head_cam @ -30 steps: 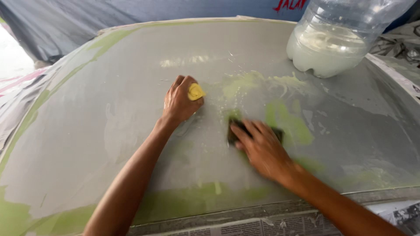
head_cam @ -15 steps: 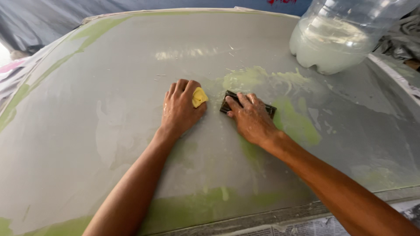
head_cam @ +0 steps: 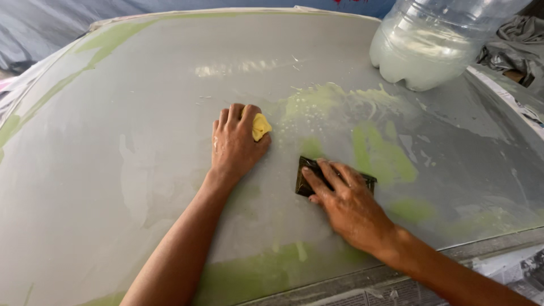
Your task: The person sands a large, curved, light-colored surface using a sanding block and a yellow cloth. They repeatedly rub the surface with the block and wipe it with the cloth, occasionally switching between the two tools to smooth the area.
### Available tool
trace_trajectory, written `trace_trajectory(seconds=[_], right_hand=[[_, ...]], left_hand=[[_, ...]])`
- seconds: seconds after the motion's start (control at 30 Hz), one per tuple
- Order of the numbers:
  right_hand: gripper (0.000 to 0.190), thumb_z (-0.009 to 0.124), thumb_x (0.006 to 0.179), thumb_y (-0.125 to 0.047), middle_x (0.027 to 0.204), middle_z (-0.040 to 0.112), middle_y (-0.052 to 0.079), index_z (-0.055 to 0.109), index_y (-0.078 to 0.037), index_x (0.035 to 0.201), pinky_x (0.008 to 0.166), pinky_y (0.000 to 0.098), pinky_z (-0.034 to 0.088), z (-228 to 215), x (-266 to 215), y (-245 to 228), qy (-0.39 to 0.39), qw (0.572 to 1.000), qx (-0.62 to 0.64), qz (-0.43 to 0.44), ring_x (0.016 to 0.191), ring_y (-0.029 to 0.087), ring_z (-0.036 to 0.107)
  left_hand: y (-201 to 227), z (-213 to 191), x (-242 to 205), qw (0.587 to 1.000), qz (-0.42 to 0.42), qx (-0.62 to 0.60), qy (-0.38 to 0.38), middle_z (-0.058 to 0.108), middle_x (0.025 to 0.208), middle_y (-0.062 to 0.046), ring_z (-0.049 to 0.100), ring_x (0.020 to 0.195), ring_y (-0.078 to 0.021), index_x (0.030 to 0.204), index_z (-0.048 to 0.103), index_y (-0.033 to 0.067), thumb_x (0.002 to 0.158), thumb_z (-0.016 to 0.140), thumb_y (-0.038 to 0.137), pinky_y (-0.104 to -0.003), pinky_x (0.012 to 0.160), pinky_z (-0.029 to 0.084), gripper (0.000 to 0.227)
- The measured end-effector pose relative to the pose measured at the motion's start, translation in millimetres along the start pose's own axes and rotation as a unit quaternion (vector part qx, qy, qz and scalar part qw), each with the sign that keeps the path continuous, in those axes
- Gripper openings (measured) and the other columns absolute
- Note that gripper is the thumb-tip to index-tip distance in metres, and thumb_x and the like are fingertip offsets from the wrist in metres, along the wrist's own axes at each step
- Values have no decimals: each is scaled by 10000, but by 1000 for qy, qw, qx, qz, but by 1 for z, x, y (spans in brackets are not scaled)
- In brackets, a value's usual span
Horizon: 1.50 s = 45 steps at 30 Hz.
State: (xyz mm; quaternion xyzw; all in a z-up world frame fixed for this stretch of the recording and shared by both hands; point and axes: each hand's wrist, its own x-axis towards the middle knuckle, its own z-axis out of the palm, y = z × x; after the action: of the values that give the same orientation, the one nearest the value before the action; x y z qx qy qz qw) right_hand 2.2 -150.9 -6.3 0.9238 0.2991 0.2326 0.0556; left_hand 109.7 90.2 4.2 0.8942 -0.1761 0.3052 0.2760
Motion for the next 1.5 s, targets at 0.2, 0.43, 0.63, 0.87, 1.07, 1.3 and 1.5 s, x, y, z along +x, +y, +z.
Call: trace_trajectory(seconds=[0.2, 0.43, 0.63, 0.87, 1.07, 1.3, 1.5], right_hand=[[516, 548, 1003, -246, 1286, 570, 307, 545, 65, 1415, 928, 556, 487, 14, 85, 32, -62, 997, -20, 38, 1116, 447, 542], [482, 563, 994, -265, 1313, 570, 266, 541, -1, 1397, 954, 541, 467, -8, 35, 3, -44, 998, 23, 46, 1139, 401, 549], [536, 557, 984, -279, 1293, 565, 303, 501, 38, 1413, 940, 510, 493, 11, 37, 10, -6, 997, -72, -8, 1142, 396, 550], [495, 524, 1031, -251, 1329, 564, 306, 506, 37, 1432, 904, 564, 487, 15, 75, 29, -60, 995, 14, 72, 1100, 440, 550], [488, 533, 1009, -296, 1344, 564, 292, 545, -4, 1400, 957, 572, 486, -1, 21, -2, -12, 999, -21, 26, 1160, 431, 556], [499, 535, 997, -282, 1351, 583, 292, 557, 3, 1407, 964, 557, 489, 2, 32, -2, 23, 999, -35, 32, 1160, 451, 552], [478, 503, 1049, -263, 1287, 603, 241, 515, -9, 1454, 930, 550, 486, 11, 81, 36, -100, 987, 55, 111, 1113, 432, 550]], left_hand=[[6, -9, -4, 1000, 18, -6, 19, 584, 1218, -117, 532, 1169, -334, 1224, 604, 125, 775, 818, 213, -490, 929, 448, 505], [2, 3, 3, 999, -25, 27, -15, 577, 1205, -119, 527, 1162, -330, 1213, 588, 124, 771, 810, 249, -503, 936, 436, 510], [4, -2, -8, 1000, 8, 9, 14, 574, 1234, -121, 531, 1174, -337, 1232, 592, 134, 769, 803, 242, -500, 952, 440, 521], [2, -5, -7, 999, 23, -1, 27, 572, 1238, -119, 531, 1170, -347, 1231, 595, 134, 780, 801, 242, -497, 950, 443, 508], [4, 1, -5, 1000, -6, 11, 4, 569, 1224, -123, 524, 1159, -339, 1212, 588, 119, 776, 799, 264, -507, 931, 432, 505], [5, -5, -4, 1000, -6, 7, -9, 566, 1231, -118, 522, 1164, -334, 1226, 595, 127, 771, 788, 252, -502, 941, 431, 510], [5, 3, -7, 1000, -2, 13, -4, 560, 1243, -126, 518, 1167, -336, 1243, 599, 130, 763, 794, 242, -499, 940, 435, 530]])
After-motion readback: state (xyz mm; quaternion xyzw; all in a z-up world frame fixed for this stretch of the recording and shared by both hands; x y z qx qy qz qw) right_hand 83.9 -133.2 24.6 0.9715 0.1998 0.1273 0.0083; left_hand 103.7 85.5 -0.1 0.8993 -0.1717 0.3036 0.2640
